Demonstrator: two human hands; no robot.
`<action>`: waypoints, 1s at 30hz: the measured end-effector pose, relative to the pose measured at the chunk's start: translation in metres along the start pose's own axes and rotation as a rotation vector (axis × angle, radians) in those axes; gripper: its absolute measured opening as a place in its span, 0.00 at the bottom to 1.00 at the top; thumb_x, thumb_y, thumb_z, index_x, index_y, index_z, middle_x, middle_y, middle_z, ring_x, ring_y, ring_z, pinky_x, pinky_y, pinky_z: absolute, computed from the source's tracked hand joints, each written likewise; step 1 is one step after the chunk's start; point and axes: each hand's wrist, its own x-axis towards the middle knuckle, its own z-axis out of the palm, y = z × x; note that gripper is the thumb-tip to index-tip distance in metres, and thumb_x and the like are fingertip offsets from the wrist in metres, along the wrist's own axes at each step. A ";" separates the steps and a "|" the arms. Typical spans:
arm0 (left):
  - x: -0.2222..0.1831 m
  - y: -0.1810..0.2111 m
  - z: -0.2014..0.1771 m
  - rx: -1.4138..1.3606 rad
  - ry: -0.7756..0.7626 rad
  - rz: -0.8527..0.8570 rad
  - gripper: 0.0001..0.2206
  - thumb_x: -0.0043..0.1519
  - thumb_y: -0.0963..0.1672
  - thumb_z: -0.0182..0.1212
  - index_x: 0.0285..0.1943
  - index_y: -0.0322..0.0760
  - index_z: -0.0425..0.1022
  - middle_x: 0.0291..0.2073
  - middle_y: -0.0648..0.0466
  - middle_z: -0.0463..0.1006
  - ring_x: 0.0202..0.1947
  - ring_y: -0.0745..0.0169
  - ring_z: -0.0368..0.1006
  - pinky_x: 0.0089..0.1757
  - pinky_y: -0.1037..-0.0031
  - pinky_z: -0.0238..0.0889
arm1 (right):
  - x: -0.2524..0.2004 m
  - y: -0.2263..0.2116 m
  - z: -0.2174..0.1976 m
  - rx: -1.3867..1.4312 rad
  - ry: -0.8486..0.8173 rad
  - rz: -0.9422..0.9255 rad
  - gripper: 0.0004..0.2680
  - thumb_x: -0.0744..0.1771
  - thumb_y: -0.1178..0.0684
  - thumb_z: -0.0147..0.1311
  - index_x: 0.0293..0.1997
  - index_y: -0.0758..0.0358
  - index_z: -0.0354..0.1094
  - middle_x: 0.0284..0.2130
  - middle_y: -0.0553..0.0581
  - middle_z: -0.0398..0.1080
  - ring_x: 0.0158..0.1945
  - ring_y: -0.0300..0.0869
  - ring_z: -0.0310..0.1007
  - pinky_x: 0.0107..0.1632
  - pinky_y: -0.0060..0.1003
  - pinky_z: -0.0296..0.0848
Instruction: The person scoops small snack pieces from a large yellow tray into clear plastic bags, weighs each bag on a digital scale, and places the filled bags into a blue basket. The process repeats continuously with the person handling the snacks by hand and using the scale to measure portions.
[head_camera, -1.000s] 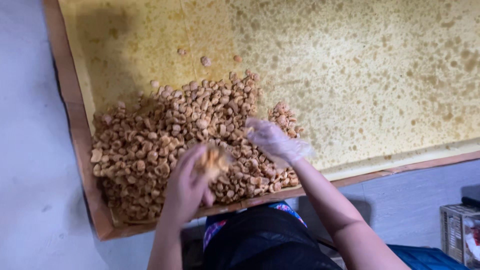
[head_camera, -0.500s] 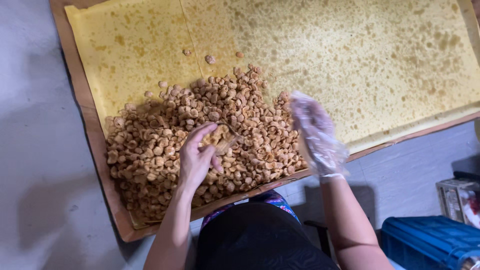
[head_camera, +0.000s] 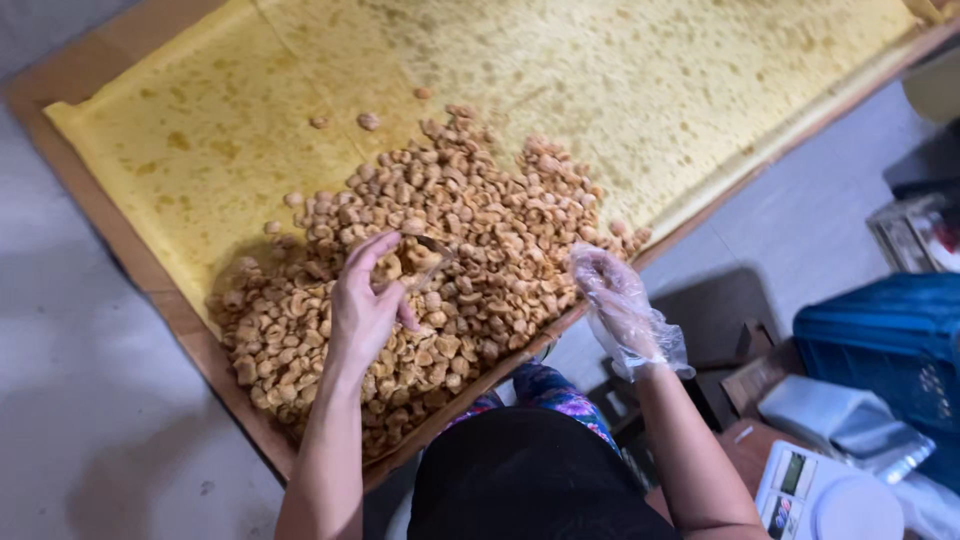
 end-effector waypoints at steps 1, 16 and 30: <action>0.000 0.000 0.005 0.004 -0.016 0.021 0.28 0.57 0.30 0.50 0.69 0.35 0.66 0.68 0.46 0.62 0.21 0.66 0.77 0.21 0.79 0.77 | -0.006 0.006 -0.012 0.087 0.022 -0.013 0.10 0.69 0.58 0.58 0.55 0.66 0.70 0.44 0.48 0.72 0.47 0.33 0.68 0.51 0.28 0.69; -0.053 0.090 0.259 0.126 -1.056 0.253 0.24 0.55 0.31 0.47 0.64 0.26 0.68 0.66 0.49 0.63 0.22 0.63 0.76 0.26 0.71 0.78 | -0.204 0.062 -0.147 -0.009 0.754 0.077 0.09 0.68 0.55 0.57 0.52 0.63 0.71 0.43 0.49 0.71 0.43 0.34 0.68 0.46 0.30 0.71; -0.235 0.075 0.552 0.192 -1.822 0.040 0.22 0.61 0.35 0.51 0.68 0.25 0.67 0.38 0.46 0.77 0.23 0.68 0.73 0.28 0.72 0.78 | -0.405 0.117 -0.159 0.495 1.574 -0.101 0.10 0.68 0.58 0.56 0.54 0.66 0.70 0.53 0.55 0.73 0.54 0.38 0.73 0.51 0.34 0.74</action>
